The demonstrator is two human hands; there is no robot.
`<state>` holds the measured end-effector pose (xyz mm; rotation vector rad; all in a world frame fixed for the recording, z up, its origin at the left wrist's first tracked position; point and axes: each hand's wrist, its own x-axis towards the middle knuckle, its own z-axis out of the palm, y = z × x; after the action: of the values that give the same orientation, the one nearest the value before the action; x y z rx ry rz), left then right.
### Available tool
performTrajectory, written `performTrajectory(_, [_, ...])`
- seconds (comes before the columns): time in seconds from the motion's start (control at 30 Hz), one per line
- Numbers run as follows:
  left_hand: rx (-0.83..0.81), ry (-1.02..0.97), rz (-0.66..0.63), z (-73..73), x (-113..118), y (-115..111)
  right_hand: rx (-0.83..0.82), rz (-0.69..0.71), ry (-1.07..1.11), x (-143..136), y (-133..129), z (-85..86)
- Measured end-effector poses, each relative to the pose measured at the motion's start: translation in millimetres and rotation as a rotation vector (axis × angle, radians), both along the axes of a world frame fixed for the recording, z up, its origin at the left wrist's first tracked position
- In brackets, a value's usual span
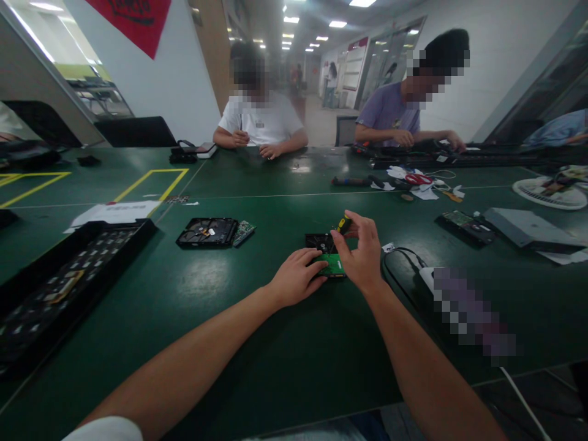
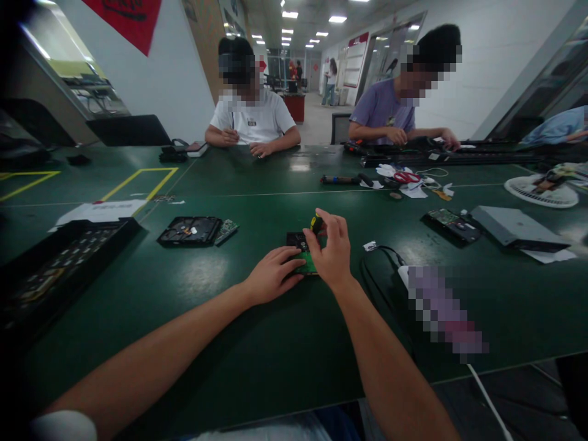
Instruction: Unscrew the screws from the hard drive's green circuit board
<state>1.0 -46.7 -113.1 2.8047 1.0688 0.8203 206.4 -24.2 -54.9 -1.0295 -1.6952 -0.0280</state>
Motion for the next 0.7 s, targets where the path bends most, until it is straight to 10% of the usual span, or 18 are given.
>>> performTrajectory(0.7, [0.002,-0.017,-0.002,0.1,0.2,0.1,-0.067,0.055,-0.026,1.2,-0.7,-1.2])
